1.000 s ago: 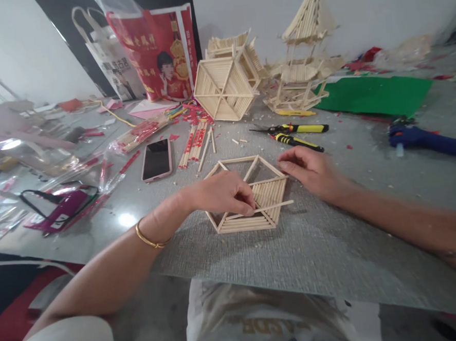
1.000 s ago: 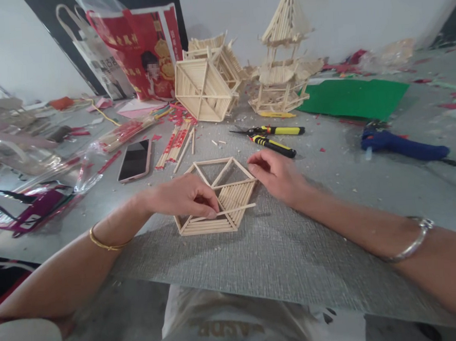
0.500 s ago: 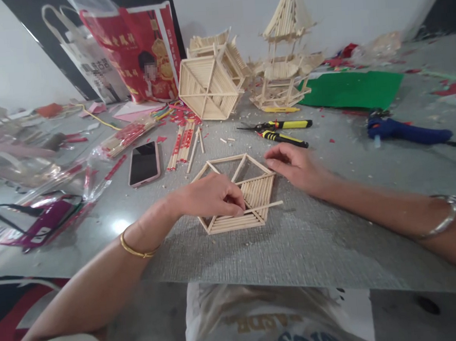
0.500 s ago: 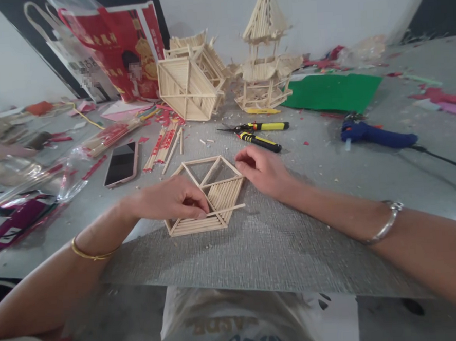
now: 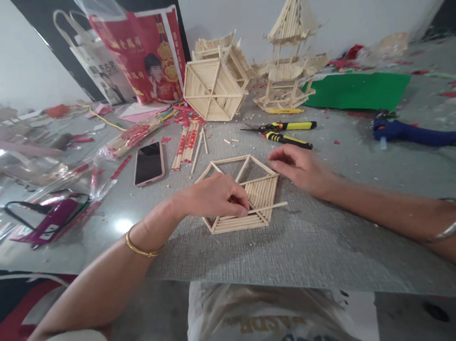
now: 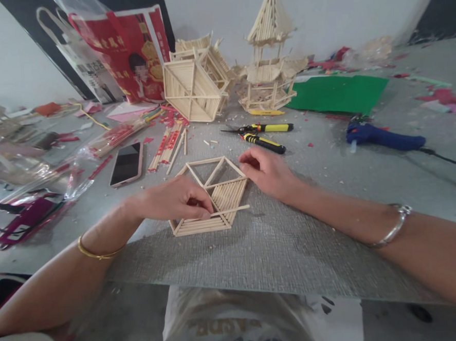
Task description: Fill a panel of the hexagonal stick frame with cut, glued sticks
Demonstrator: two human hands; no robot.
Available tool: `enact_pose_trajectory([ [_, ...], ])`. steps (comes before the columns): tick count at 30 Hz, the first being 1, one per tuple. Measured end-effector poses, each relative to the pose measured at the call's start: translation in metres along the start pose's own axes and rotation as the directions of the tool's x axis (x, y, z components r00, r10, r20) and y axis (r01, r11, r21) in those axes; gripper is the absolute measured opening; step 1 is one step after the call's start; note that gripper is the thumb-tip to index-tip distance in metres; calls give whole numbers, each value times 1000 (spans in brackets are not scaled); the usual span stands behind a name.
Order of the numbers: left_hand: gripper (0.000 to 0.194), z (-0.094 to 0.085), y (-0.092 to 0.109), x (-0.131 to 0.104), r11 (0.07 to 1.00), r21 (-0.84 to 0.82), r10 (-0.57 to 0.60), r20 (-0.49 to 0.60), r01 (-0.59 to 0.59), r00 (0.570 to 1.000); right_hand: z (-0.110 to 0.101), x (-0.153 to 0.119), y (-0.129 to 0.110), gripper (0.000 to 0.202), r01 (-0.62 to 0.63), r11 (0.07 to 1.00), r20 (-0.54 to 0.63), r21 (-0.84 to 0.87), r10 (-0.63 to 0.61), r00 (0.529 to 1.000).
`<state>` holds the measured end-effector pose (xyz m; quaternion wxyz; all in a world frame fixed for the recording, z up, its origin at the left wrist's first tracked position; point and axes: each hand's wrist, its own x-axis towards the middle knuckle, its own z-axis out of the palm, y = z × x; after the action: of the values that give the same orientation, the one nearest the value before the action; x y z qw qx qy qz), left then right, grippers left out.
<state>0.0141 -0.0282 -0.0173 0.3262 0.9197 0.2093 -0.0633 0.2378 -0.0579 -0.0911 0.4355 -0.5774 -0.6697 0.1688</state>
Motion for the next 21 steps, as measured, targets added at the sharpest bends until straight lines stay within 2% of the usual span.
enact_pose_trajectory([
  [21,17,-2,1,1,999,43,-6,20,5,1000,0,2,0,15,7,1000,12,-16,-7,1000],
])
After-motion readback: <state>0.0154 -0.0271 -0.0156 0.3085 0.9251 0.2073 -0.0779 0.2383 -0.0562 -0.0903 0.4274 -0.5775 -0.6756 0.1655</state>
